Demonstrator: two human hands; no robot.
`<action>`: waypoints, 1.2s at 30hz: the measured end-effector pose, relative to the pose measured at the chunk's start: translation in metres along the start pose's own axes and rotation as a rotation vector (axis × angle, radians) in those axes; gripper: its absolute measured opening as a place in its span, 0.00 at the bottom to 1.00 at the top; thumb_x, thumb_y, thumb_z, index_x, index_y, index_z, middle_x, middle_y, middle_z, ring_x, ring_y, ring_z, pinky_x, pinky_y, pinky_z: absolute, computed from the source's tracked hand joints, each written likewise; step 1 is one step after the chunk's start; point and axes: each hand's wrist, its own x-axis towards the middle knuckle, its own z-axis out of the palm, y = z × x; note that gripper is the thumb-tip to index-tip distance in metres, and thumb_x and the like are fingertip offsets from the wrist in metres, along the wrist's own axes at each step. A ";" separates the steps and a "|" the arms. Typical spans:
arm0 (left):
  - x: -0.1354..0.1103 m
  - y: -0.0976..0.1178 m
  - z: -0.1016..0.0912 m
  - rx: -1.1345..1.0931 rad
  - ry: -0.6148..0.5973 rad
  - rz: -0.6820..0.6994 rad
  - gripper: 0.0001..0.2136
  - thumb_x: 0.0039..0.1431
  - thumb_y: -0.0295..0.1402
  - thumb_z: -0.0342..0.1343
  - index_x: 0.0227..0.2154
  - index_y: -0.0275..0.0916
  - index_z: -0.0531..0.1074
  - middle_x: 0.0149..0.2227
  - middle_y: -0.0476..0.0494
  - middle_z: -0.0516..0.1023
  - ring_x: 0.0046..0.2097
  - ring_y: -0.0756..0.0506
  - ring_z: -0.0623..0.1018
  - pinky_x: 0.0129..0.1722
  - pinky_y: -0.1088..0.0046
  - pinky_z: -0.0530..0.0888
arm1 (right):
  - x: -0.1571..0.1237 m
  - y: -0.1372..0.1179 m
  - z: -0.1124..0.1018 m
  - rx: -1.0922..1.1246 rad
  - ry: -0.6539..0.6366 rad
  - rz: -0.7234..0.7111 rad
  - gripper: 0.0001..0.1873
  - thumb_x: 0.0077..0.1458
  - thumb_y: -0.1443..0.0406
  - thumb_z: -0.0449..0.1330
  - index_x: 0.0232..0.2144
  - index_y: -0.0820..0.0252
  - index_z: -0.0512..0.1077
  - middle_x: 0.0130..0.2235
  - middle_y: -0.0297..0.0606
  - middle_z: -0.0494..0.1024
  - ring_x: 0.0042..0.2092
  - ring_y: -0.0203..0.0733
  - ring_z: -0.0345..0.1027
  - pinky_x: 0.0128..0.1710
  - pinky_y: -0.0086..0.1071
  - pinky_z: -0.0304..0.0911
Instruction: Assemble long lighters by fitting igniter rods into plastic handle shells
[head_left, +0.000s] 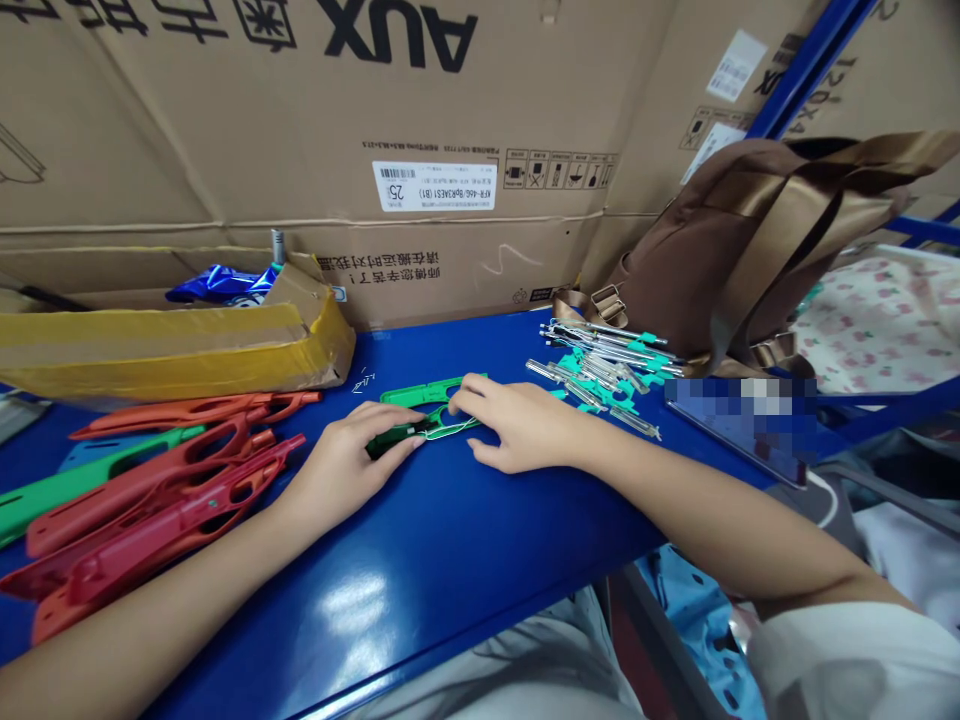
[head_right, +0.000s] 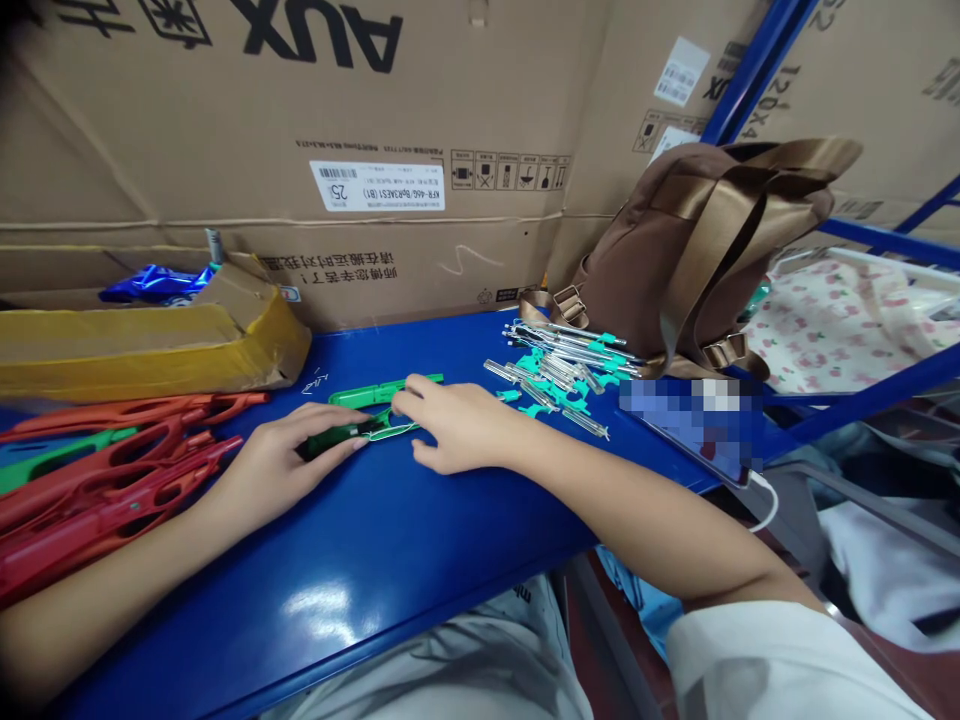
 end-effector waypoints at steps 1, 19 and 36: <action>0.000 0.000 0.000 -0.005 0.001 -0.004 0.15 0.64 0.45 0.57 0.45 0.42 0.80 0.46 0.42 0.83 0.48 0.40 0.81 0.53 0.61 0.77 | 0.001 -0.002 0.004 0.019 -0.001 -0.019 0.18 0.61 0.62 0.55 0.51 0.62 0.68 0.53 0.45 0.71 0.34 0.39 0.68 0.26 0.33 0.52; -0.001 0.001 0.002 -0.015 0.011 0.027 0.10 0.64 0.39 0.59 0.42 0.41 0.80 0.43 0.44 0.84 0.45 0.43 0.81 0.50 0.64 0.77 | 0.010 0.009 0.023 0.353 0.146 0.024 0.06 0.66 0.67 0.54 0.36 0.59 0.71 0.39 0.37 0.77 0.39 0.39 0.68 0.33 0.30 0.54; -0.002 0.009 0.001 -0.115 0.058 0.037 0.06 0.64 0.34 0.61 0.38 0.38 0.80 0.41 0.43 0.84 0.44 0.45 0.81 0.50 0.67 0.75 | 0.012 0.011 0.021 0.619 0.139 0.141 0.03 0.61 0.65 0.57 0.37 0.58 0.67 0.26 0.26 0.67 0.23 0.30 0.56 0.29 0.27 0.53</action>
